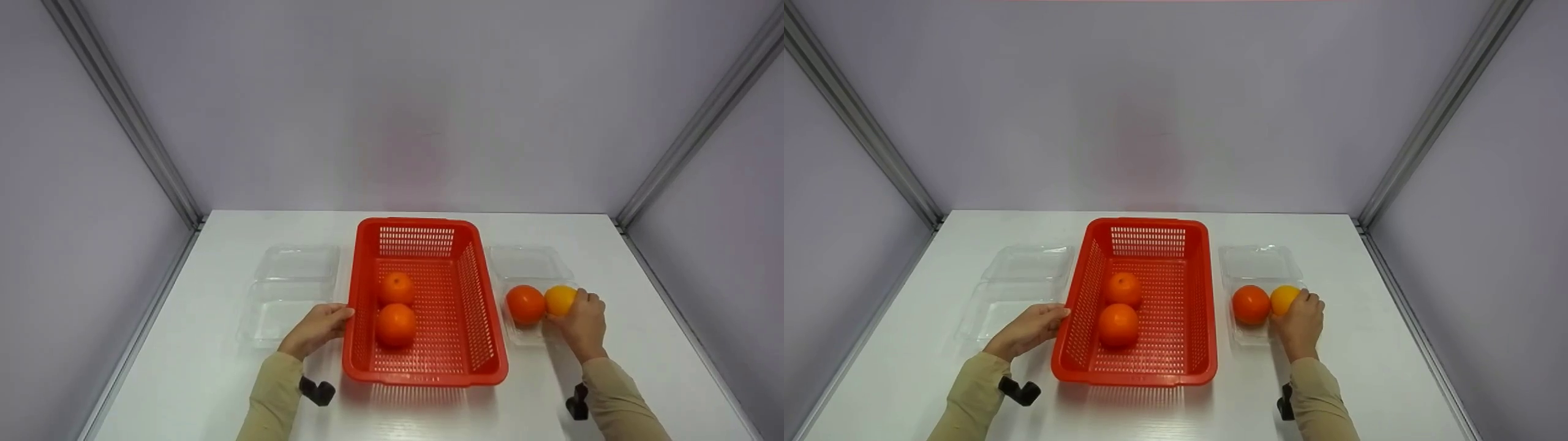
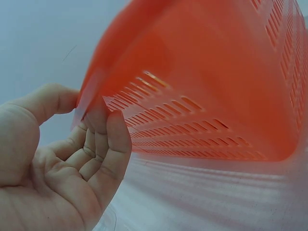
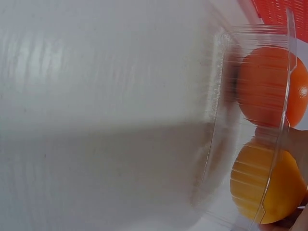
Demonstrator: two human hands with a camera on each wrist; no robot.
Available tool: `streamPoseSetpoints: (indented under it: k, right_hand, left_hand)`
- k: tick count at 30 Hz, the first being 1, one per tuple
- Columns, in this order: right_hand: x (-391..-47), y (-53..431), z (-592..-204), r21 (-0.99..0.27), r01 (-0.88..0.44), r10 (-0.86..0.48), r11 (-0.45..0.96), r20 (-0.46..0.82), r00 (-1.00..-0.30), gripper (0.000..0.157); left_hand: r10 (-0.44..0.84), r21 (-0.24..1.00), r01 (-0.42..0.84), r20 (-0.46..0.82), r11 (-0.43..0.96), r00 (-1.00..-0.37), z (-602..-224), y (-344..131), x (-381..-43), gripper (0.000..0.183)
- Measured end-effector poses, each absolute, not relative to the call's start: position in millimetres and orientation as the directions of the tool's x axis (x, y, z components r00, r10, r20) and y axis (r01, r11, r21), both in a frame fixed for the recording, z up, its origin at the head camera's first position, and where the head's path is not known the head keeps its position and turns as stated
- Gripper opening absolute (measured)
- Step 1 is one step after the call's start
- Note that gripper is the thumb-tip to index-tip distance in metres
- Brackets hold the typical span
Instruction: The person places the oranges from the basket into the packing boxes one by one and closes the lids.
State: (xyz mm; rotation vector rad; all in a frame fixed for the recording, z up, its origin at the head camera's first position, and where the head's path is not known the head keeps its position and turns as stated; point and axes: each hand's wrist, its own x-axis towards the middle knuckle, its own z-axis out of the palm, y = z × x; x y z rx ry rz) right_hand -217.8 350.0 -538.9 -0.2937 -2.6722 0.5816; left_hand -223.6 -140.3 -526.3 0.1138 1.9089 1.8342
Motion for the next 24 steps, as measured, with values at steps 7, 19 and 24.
streamPoseSetpoints:
  k: [7,19,24]
  right_hand:
    - [-218.6,348.5,-541.8,-0.439,0.165,0.306,0.883,0.273,-0.912,0.068]
    - [-218.7,345.6,-548.6,-0.431,0.168,0.300,0.886,0.258,-0.918,0.069]
    - [-219.8,342.4,-548.9,-0.411,0.169,0.295,0.896,0.268,-0.917,0.073]
  left_hand:
    - [0.373,0.955,-0.279,-0.297,0.104,-0.879,-527.3,-138.8,-224.3,0.044]
    - [0.380,0.958,-0.271,-0.285,0.093,-0.880,-526.7,-140.5,-223.6,0.045]
    - [0.375,0.958,-0.270,-0.288,0.100,-0.881,-526.5,-140.6,-223.5,0.046]
